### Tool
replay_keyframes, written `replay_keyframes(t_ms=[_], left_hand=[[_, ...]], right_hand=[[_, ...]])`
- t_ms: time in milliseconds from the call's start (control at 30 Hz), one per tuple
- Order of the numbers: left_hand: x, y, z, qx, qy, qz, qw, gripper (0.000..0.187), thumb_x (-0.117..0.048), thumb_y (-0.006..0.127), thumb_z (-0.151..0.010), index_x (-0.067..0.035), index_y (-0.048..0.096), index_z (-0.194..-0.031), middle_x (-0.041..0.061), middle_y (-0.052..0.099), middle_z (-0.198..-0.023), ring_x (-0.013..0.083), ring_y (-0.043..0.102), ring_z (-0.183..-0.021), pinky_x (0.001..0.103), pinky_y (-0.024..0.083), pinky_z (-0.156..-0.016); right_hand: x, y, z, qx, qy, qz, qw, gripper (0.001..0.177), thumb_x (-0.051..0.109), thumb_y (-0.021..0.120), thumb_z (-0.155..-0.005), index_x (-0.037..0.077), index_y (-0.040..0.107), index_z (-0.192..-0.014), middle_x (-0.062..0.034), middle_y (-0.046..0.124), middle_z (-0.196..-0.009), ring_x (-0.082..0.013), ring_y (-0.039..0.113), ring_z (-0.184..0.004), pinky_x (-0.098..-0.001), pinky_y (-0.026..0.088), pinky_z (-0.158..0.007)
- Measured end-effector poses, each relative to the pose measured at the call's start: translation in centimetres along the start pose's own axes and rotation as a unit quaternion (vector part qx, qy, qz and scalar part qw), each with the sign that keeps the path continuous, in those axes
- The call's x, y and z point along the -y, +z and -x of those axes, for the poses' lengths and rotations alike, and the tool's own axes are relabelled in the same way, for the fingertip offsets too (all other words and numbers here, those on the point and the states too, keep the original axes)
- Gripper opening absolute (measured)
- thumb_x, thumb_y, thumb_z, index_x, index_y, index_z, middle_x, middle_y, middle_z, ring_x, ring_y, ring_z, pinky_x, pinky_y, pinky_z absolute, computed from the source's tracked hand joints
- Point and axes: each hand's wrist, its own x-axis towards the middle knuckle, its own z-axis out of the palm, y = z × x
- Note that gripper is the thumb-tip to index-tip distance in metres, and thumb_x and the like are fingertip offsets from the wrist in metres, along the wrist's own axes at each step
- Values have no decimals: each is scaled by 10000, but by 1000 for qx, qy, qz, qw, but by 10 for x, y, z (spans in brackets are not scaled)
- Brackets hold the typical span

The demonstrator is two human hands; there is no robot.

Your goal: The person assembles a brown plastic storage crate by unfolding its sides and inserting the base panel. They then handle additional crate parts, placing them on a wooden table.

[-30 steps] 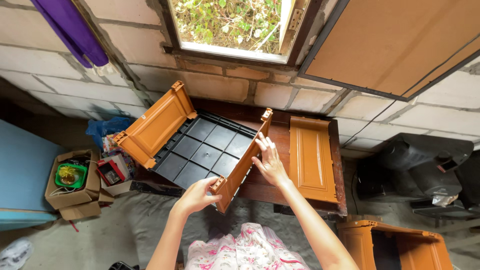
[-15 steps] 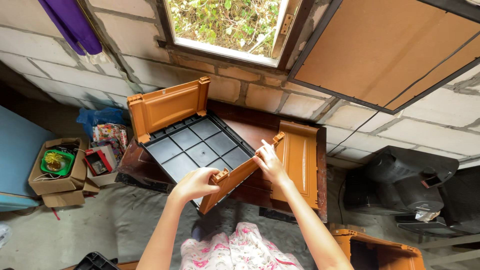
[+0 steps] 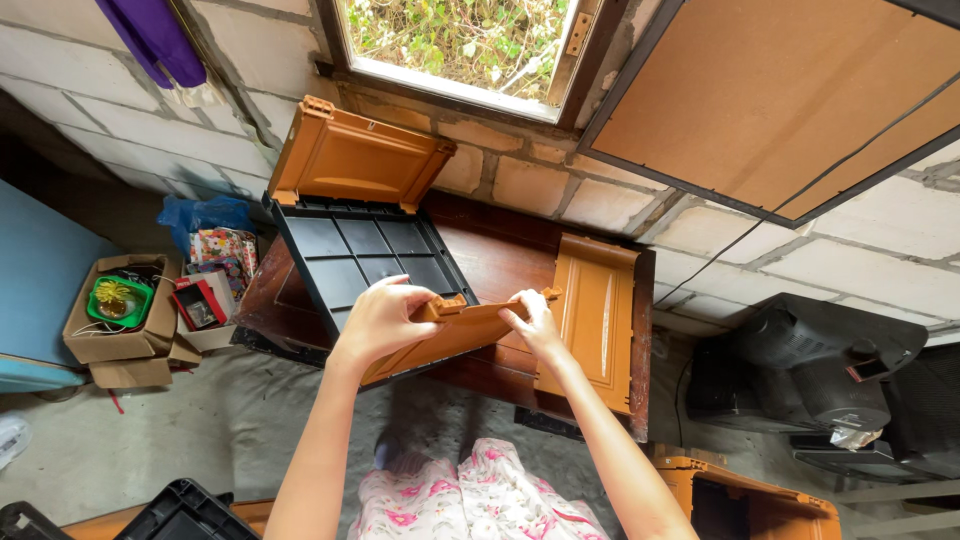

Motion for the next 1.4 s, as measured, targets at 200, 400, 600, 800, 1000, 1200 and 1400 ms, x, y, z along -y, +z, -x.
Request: replay_keyframes(t_ms=[200,400,600,800,1000,1200,1400], left_hand=[[-4,3,-12,-31,44,13,998,329,-249,823,-683,-80,779,-962,91,709,-704,245,677,-705,384,487,-978],[-2,13,-13,-76,50,86,992,382,-311,817,-753,-95,758,-1064,81,739,-938,255,706,-849,363,545,-727],[33,21,29,-87,-34,24,995,345,-369,786,-842,-108,756,-1066,55,744,-977,247,708,-930,408,495,-927],[104,22,84,-168,36,-77,982,277,-359,789,-799,-103,766,-902,12,733,-1067,272,659,-1145,590,252,-1151],[142,35,112,-171,2,-52,984,366,-362,792,-841,-26,657,-784,65,664,-898,252,648,-952,577,290,-1199],[134,30,112,-182,27,-32,982,331,-301,815,-828,-23,649,-759,80,560,-693,245,565,-702,547,339,-1225],[105,3,92,-203,81,34,975,254,-262,831,-806,-36,718,-830,40,551,-660,217,549,-661,523,351,-1201]], right_hand=[[-13,8,9,-46,5,-25,999,408,444,696,-938,43,633,-982,-99,629,-993,-243,592,-970,-377,474,-841],[-20,22,10,-85,48,-59,994,341,369,733,-929,41,638,-923,-70,605,-880,-204,571,-856,-337,466,-798],[-15,34,12,-102,54,-84,990,305,339,754,-923,50,656,-908,-29,604,-838,-144,557,-816,-297,459,-769],[-12,39,12,-98,60,-77,990,312,343,757,-923,48,660,-910,-32,585,-852,-140,539,-803,-292,450,-754],[0,50,14,-103,34,-32,994,343,377,769,-899,50,670,-929,-44,627,-906,-176,577,-873,-322,465,-806],[25,38,20,-113,46,-33,992,341,372,780,-891,54,700,-985,-46,683,-978,-176,630,-976,-310,478,-894],[56,24,24,-167,27,-80,982,375,373,733,-945,31,685,-1091,-44,697,-1049,-144,637,-1002,-283,487,-908]])
